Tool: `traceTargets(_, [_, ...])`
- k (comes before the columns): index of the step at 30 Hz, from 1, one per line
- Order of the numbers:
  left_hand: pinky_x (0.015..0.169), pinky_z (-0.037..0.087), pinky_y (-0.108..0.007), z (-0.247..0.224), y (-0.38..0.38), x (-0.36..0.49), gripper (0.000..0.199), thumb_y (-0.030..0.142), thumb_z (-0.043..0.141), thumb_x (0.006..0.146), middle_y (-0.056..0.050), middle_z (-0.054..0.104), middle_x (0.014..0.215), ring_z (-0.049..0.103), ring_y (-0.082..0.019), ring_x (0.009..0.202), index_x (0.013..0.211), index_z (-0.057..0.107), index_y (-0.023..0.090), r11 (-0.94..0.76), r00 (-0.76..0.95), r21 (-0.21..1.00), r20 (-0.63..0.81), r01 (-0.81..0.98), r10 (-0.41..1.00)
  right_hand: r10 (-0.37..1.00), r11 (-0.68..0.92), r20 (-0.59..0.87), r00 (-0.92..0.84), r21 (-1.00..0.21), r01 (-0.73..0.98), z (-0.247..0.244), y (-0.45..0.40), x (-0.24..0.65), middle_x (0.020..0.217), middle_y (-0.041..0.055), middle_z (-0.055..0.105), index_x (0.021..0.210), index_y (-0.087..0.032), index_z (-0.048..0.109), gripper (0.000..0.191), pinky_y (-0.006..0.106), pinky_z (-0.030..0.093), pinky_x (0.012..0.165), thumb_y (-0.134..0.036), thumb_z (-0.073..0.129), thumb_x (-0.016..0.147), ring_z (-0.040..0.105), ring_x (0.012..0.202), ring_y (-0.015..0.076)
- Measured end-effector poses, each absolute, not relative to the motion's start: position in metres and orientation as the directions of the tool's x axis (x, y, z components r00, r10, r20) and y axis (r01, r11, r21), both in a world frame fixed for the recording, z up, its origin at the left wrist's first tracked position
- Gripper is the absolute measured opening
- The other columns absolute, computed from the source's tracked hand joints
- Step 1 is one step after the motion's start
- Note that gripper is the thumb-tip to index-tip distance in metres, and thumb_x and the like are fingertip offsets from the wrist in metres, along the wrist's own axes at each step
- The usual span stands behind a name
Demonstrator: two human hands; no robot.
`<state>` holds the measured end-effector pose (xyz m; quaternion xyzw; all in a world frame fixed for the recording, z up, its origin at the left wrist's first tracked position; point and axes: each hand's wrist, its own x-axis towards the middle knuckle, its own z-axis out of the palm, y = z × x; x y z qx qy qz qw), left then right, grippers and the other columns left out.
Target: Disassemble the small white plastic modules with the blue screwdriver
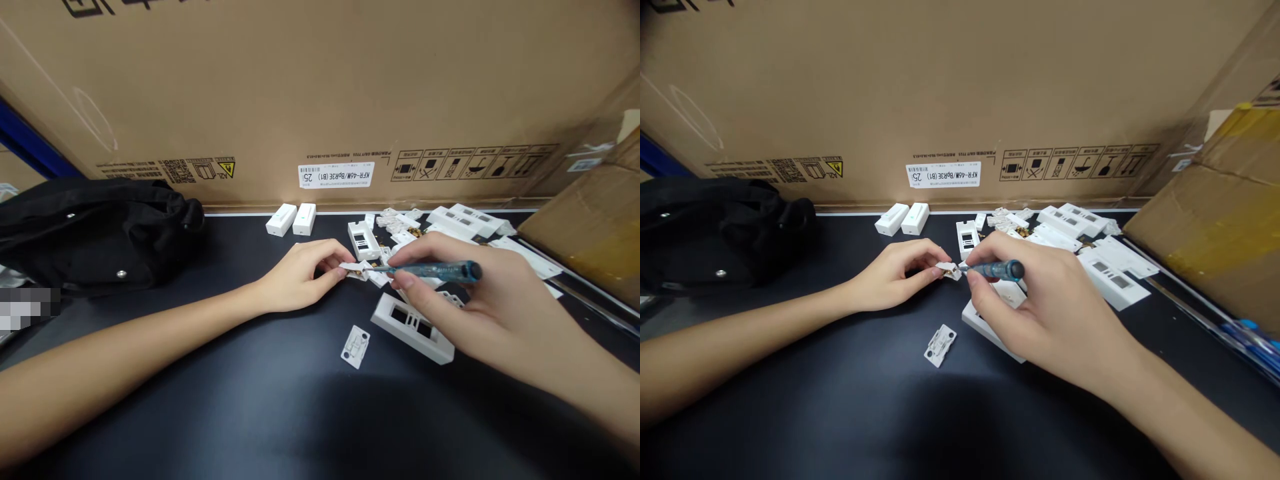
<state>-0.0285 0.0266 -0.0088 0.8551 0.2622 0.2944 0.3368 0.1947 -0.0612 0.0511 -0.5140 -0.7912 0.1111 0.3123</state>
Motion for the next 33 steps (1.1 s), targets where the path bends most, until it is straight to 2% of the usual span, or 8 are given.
traceTargets(4, [0.079,0.055,-0.026,-0.008,0.026,-0.029,0.019,0.022,0.058,0.093,-0.005,0.070,0.098,0.067,-0.014,0.085,0.110,0.064,0.017,-0.647,0.702,0.721,0.328,0.245,0.632,0.890,0.438,0.359,-0.281,-0.505,0.744,0.050,-0.060,0.195,0.080,-0.0008,0.067,0.095,-0.023,0.065,0.013,0.027,0.037,0.047,-0.032,0.059,0.088,0.053,0.051,0.0113])
traceTargets(9, [0.082,0.054,-0.027,-0.005,0.025,-0.029,0.028,0.032,0.059,0.094,-0.006,0.070,0.102,0.066,-0.014,0.088,0.119,0.064,0.018,-0.665,0.730,0.707,0.321,0.238,0.603,0.877,0.464,0.379,-0.296,-0.509,0.725,0.050,-0.059,0.194,0.084,0.0000,0.068,0.096,-0.023,0.066,0.013,0.026,0.042,0.054,-0.030,0.060,0.088,0.059,0.063,0.0134])
traceTargets(14, [0.078,0.050,-0.026,-0.004,0.025,-0.029,0.029,0.035,0.058,0.096,-0.005,0.069,0.098,0.063,-0.014,0.083,0.119,0.065,0.018,-0.708,0.737,0.652,0.332,0.272,0.589,0.891,0.447,0.344,-0.297,-0.544,0.710,0.050,-0.059,0.194,0.083,-0.0016,0.068,0.097,-0.025,0.067,0.012,0.025,0.042,0.054,-0.030,0.061,0.089,0.058,0.063,0.0127])
traceTargets(26, [0.081,0.058,-0.027,-0.013,0.027,-0.029,0.029,0.023,0.066,0.089,-0.006,0.067,0.095,0.068,-0.013,0.082,0.117,0.066,0.014,-0.668,0.733,0.717,0.344,0.199,0.587,0.957,0.289,0.208,-0.201,-0.706,0.647,0.049,-0.055,0.200,0.077,0.0002,0.070,0.097,-0.025,0.067,0.020,0.025,0.043,0.050,-0.042,0.060,0.090,0.063,0.065,0.0161])
traceTargets(33, [0.079,0.060,-0.025,-0.014,0.027,-0.027,0.024,0.019,0.066,0.088,-0.006,0.068,0.093,0.069,-0.013,0.081,0.112,0.067,0.013,-0.672,0.726,0.717,0.360,0.186,0.586,0.972,0.228,0.151,-0.179,-0.783,0.578,0.049,-0.053,0.200,0.086,0.0042,0.074,0.096,-0.024,0.067,0.023,0.029,0.047,0.057,-0.045,0.060,0.089,0.070,0.080,0.0228])
